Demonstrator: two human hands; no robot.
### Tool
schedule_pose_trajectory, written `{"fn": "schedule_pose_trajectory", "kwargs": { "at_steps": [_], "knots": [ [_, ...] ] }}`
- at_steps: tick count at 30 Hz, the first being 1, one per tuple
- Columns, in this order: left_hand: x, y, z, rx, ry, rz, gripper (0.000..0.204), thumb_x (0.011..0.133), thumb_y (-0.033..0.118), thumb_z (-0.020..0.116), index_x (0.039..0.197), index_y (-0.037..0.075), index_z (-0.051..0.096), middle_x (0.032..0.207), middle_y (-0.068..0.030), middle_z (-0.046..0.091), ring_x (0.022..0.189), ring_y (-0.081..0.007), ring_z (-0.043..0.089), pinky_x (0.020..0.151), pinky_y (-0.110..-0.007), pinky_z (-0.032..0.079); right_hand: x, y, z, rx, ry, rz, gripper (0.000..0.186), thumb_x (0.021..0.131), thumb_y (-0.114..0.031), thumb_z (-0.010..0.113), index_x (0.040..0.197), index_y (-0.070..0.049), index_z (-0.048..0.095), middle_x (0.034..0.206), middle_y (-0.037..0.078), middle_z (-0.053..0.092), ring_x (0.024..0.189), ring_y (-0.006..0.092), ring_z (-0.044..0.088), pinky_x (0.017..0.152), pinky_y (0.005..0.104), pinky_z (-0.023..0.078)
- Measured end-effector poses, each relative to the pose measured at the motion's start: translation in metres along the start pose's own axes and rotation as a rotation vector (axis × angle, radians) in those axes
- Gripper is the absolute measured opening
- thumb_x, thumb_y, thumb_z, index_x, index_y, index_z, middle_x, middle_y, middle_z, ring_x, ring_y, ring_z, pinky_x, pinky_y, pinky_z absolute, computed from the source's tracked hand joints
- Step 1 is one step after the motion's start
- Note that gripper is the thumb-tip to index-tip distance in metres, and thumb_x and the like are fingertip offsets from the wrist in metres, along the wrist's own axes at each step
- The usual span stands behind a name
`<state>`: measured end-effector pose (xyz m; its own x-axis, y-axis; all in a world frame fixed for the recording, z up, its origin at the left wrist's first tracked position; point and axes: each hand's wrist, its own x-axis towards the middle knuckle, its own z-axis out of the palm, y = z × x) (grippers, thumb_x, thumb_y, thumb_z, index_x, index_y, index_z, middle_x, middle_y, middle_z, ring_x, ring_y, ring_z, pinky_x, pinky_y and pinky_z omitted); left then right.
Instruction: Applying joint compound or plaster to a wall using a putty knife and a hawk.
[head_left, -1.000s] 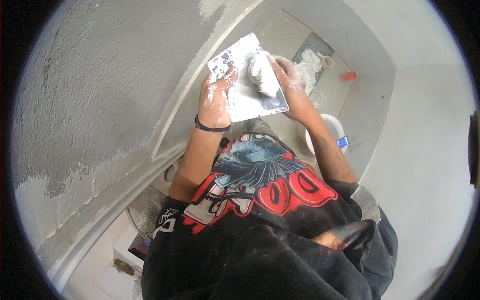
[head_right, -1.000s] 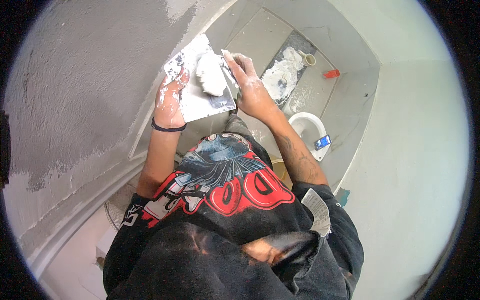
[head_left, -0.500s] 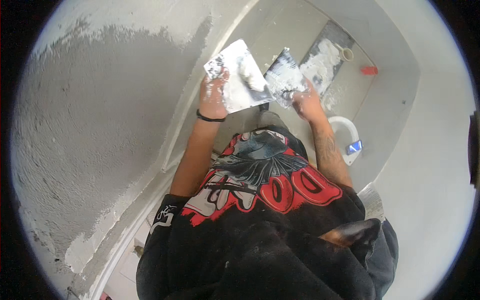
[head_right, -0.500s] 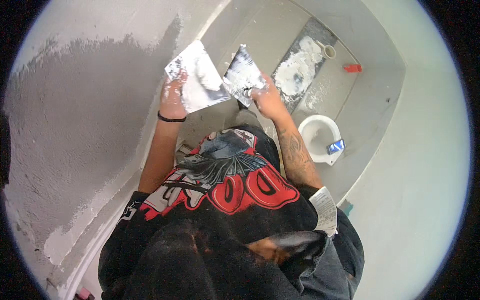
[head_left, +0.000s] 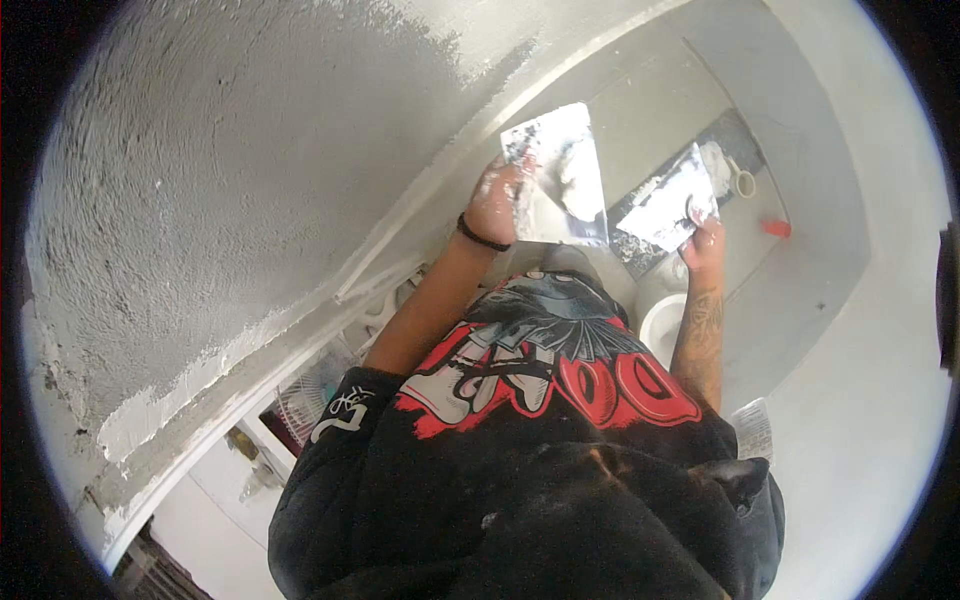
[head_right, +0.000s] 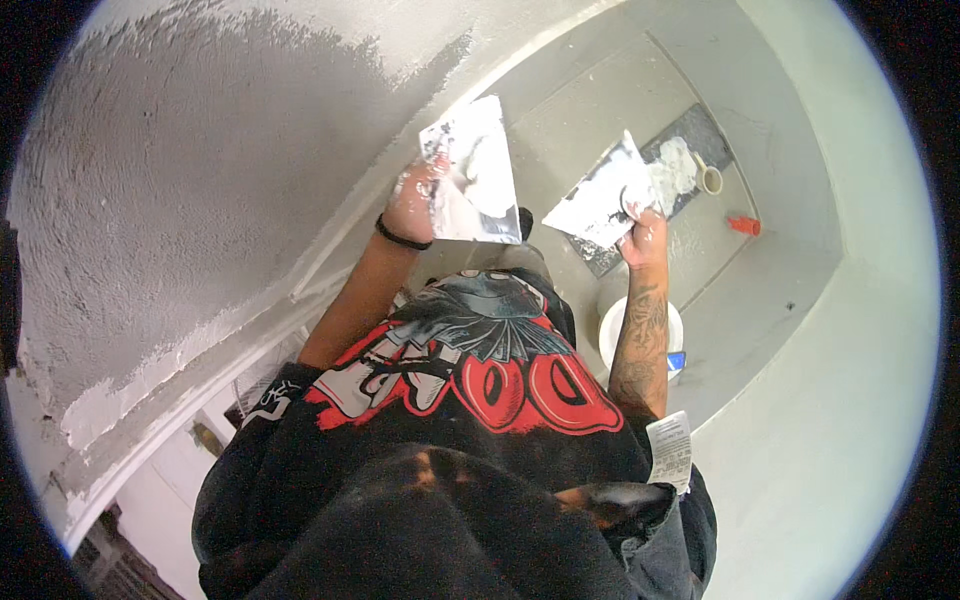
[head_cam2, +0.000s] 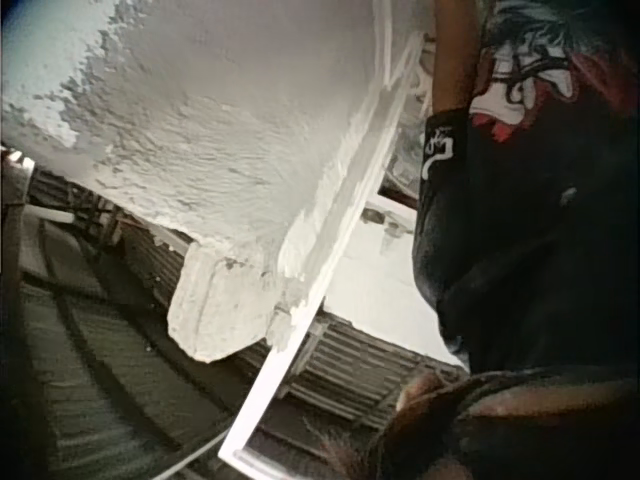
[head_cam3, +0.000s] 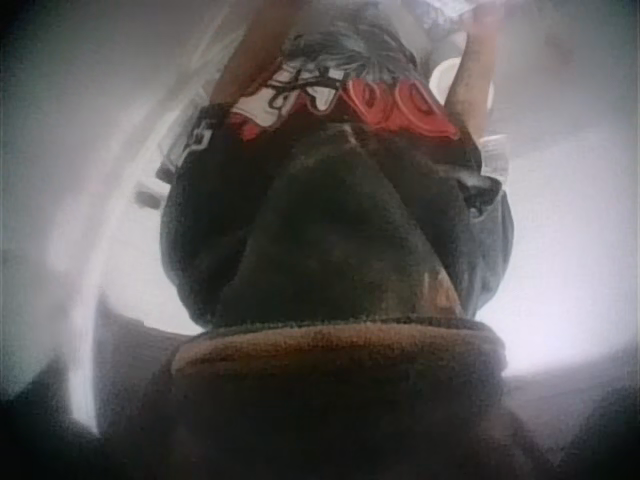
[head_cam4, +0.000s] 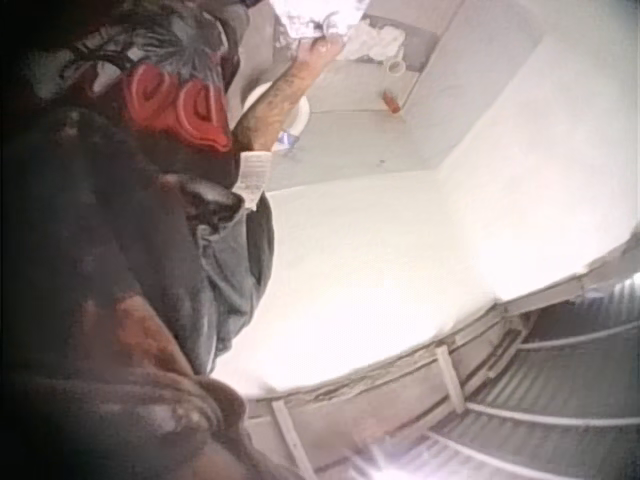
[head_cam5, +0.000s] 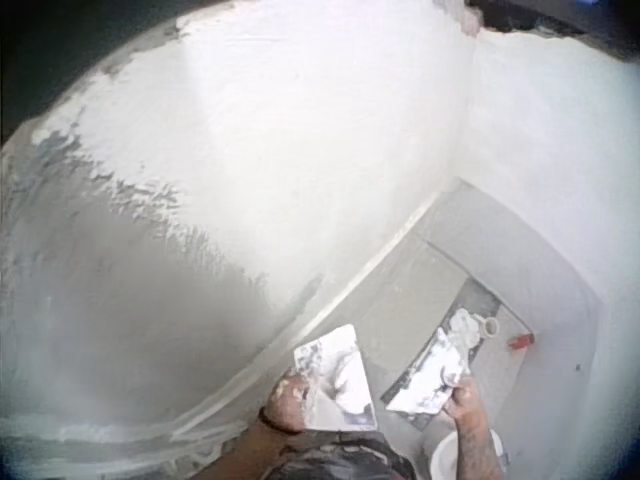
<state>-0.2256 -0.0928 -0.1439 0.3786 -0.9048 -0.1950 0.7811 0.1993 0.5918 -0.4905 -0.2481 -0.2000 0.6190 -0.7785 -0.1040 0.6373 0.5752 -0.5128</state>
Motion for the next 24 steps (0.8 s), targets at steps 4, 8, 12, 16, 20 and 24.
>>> {"fn": "schedule_pose_trajectory", "kwargs": {
  "at_steps": [4, 8, 12, 16, 20, 24],
  "knots": [
    [-0.012, 0.019, 0.054, 0.221, 0.026, 0.003, 0.030, 0.086, 0.009, 0.049, 0.113, -0.002, 0.051, 0.104, -0.0115, 0.059, 0.096, -0.0214, 0.058, 0.086, -0.033, 0.047, -0.017, -0.032, 0.076, -1.103, 0.104, -0.380, 0.027, 0.071, 0.003, 0.059, 0.097, 0.003, 0.056, 0.090, 0.012, 0.061, 0.086, 0.0237, 0.061, 0.075, 0.0342, 0.049],
    [-0.016, 0.019, 0.056, 0.296, 0.024, 0.006, 0.027, 0.085, 0.006, 0.049, 0.110, -0.002, 0.053, 0.102, -0.0104, 0.060, 0.089, -0.0209, 0.060, 0.078, -0.035, 0.052, -0.050, -0.068, 0.166, -1.753, -0.392, -0.573, 0.017, 0.065, 0.004, 0.059, 0.082, 0.002, 0.058, 0.078, 0.013, 0.058, 0.075, 0.0295, 0.059, 0.065, 0.0372, 0.046],
    [-0.031, 0.011, 0.048, 0.395, 0.037, -0.004, 0.023, 0.085, 0.004, 0.050, 0.107, -0.001, 0.054, 0.097, -0.0084, 0.060, 0.085, -0.0197, 0.061, 0.075, -0.035, 0.053, -0.061, -0.040, 0.163, -1.889, -0.521, -0.694, 0.020, 0.065, 0.004, 0.053, 0.083, -0.002, 0.060, 0.079, 0.013, 0.058, 0.072, 0.0340, 0.057, 0.063, 0.0406, 0.047],
    [-0.049, 0.002, 0.047, 0.388, 0.154, 0.081, 0.018, 0.085, 0.003, 0.050, 0.101, 0.000, 0.056, 0.088, -0.0059, 0.060, 0.078, -0.0176, 0.060, 0.070, -0.033, 0.053, -0.061, -0.015, 0.157, -2.010, -0.617, -0.624, 0.025, 0.063, 0.003, 0.049, 0.084, -0.005, 0.061, 0.084, 0.014, 0.058, 0.072, 0.0342, 0.058, 0.064, 0.0423, 0.048],
    [-0.040, -0.002, 0.014, 0.405, 0.245, -0.019, 0.012, 0.085, 0.005, 0.052, 0.094, 0.000, 0.058, 0.082, -0.0061, 0.060, 0.074, -0.0168, 0.060, 0.064, -0.034, 0.051, -0.046, 0.009, 0.162, -2.099, -0.854, -0.485, 0.029, 0.060, 0.004, 0.051, 0.085, -0.005, 0.061, 0.085, 0.016, 0.057, 0.073, 0.0341, 0.058, 0.066, 0.0424, 0.049],
    [-0.008, -0.001, -0.035, 0.374, 0.298, -0.260, 0.013, 0.085, 0.009, 0.052, 0.094, 0.001, 0.058, 0.084, -0.0078, 0.061, 0.073, -0.0189, 0.061, 0.064, -0.034, 0.050, -0.012, 0.033, 0.151, -1.971, -1.039, -0.420, 0.027, 0.057, 0.006, 0.049, 0.081, 0.003, 0.060, 0.077, 0.018, 0.055, 0.072, 0.0383, 0.055, 0.064, 0.0442, 0.046]
  ]
}}
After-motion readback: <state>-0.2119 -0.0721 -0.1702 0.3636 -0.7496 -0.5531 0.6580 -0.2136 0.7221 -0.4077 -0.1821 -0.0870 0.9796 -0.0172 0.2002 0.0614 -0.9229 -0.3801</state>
